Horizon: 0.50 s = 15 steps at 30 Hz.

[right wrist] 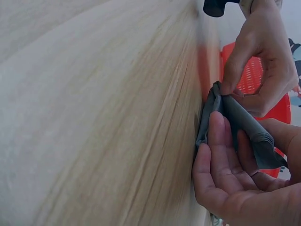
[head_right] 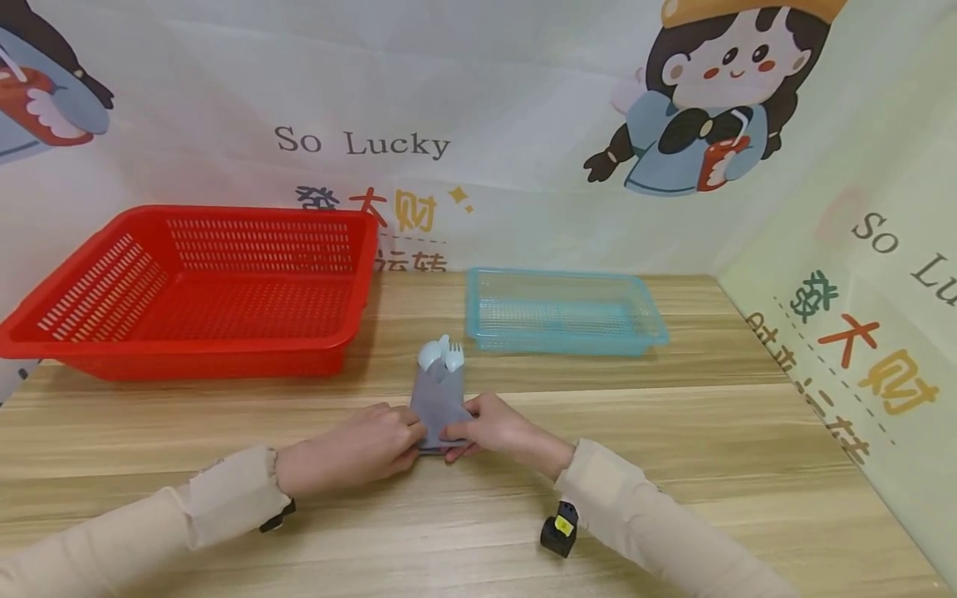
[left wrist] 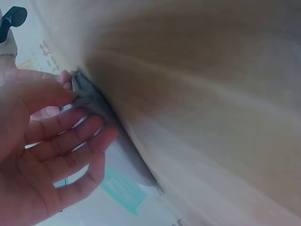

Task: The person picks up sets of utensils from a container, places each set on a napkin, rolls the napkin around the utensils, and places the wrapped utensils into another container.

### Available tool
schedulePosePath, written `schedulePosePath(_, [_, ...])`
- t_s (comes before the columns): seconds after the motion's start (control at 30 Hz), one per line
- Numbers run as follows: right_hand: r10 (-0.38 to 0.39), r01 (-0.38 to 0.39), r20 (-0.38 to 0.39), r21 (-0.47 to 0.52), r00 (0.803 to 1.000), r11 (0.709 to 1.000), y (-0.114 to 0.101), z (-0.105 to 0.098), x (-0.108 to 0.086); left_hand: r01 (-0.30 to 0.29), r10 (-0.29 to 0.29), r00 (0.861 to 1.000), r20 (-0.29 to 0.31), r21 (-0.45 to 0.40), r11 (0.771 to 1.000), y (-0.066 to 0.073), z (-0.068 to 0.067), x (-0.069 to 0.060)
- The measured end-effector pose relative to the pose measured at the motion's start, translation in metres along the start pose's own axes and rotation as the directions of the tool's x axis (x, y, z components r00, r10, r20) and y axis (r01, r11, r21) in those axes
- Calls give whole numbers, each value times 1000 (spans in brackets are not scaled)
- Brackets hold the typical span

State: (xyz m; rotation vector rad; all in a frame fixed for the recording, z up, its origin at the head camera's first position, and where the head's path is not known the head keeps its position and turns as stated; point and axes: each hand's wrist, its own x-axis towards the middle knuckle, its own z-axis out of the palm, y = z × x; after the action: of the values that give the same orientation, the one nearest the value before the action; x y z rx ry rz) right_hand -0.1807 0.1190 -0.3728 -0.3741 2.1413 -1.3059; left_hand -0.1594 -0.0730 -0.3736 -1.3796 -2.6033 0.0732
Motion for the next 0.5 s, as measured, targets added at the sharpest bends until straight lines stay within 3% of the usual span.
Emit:
schedulePosePath(0.13, [-8,8,6,11,1000,1000,1,-1,0,2,-2,1000,12,4,1000,2,1,1])
schedulePosePath(0.27, [-18,18,20,17,1000,1000,2,-2,0,-22,21,999,27,63,998,5,4,3])
schedulePosePath(0.43, [-34,33,36,26,999,999,3,-1,0,-125,120,992,41,155,980,8,3,2])
schedulePosePath(0.5, [-40,39,39,32,998,999,3,-1,-1,-160,158,987,29,155,975,7,1,0])
